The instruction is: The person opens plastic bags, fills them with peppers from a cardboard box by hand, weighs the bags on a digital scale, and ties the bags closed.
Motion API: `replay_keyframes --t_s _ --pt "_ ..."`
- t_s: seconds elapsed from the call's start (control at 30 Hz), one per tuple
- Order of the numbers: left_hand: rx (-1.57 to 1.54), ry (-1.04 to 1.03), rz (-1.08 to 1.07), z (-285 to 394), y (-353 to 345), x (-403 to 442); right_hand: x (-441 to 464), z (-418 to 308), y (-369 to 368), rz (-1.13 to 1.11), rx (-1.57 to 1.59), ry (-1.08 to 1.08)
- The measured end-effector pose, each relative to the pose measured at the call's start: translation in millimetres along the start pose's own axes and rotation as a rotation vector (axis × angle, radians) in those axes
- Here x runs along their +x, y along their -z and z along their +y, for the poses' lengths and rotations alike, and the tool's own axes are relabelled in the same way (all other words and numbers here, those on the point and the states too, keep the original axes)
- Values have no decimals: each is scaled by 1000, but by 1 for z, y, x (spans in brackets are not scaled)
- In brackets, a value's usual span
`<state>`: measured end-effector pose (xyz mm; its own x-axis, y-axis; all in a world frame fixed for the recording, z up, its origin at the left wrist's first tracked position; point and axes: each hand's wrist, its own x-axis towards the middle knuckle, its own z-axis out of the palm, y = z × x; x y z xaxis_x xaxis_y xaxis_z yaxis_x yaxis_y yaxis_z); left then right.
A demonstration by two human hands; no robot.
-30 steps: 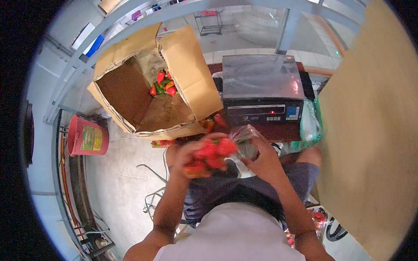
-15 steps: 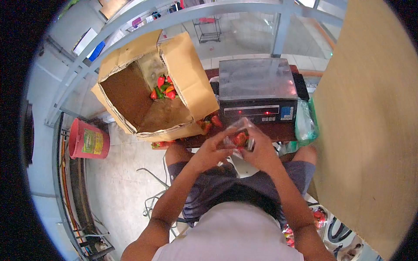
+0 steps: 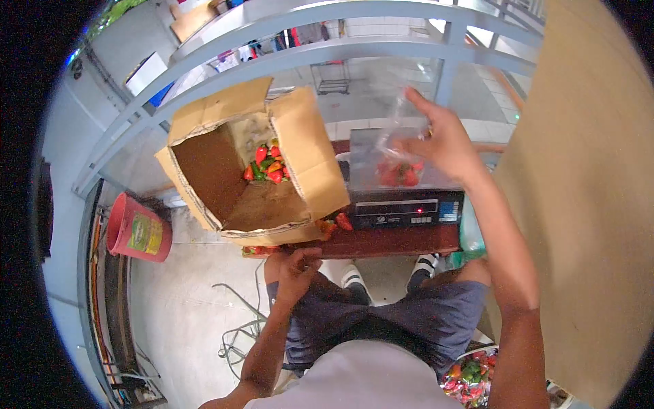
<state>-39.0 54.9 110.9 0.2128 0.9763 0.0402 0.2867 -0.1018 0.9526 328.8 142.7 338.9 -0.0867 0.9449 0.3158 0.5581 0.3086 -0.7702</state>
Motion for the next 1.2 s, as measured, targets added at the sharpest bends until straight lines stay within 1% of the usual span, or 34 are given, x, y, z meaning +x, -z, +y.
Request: replay_keyframes --t_s 0.07,0.1,0.2,0.27,0.3,0.33,0.4,0.43,0.5,0.57,0.63,0.73,0.77,0.8,0.83,0.9,0.93,1.0,1.03,1.1,1.2 --pt "-30 -64 7 -9 3 -3 -11 39 -23 59 -148 43" --pt "328 -127 10 57 17 1 -19 59 -33 90 -224 64" --pt "-159 -3 127 23 32 33 -43 95 -47 119 -26 -23" --pt "-116 -201 196 22 60 76 -65 87 -39 142 45 -46" --pt "-94 -165 207 16 75 104 -78 79 -33 155 79 -61" --pt "-75 -131 216 3 89 135 -93 67 -25 182 100 -122" --pt "-8 -50 218 -44 111 199 -128 66 -18 269 104 -208" --pt "51 -9 212 -70 115 232 -150 77 -15 331 89 -235" --pt "265 62 219 -116 109 281 -210 117 -12 370 -62 -360" --pt "534 132 239 -152 95 315 -265 122 -24 384 -178 -543" --pt "749 205 275 -177 84 338 -335 158 -47 386 -243 -673" --pt "960 251 311 -215 78 361 -356 134 -74 365 -586 -369" --pt "1037 211 288 -236 83 369 -351 130 -77 393 -544 -423" --pt "1189 126 250 -267 92 381 -341 128 -79 422 -499 -478" --pt "1116 166 188 -243 94 370 -334 127 -79 451 -451 -534" --pt "964 246 80 -182 112 347 -330 130 -77 474 -387 -511" --pt "642 247 66 -167 122 335 -327 132 -75 484 -353 -497" --pt "11 238 43 -139 148 298 -320 132 -73 437 -388 -431" --pt "-147 352 61 -85 149 266 -319 132 -73 416 -409 -396" --pt "-555 348 85 -47 153 222 -324 145 -74 395 -420 -389" --pt "-812 284 85 12 139 161 -326 150 -73 392 -383 -397"
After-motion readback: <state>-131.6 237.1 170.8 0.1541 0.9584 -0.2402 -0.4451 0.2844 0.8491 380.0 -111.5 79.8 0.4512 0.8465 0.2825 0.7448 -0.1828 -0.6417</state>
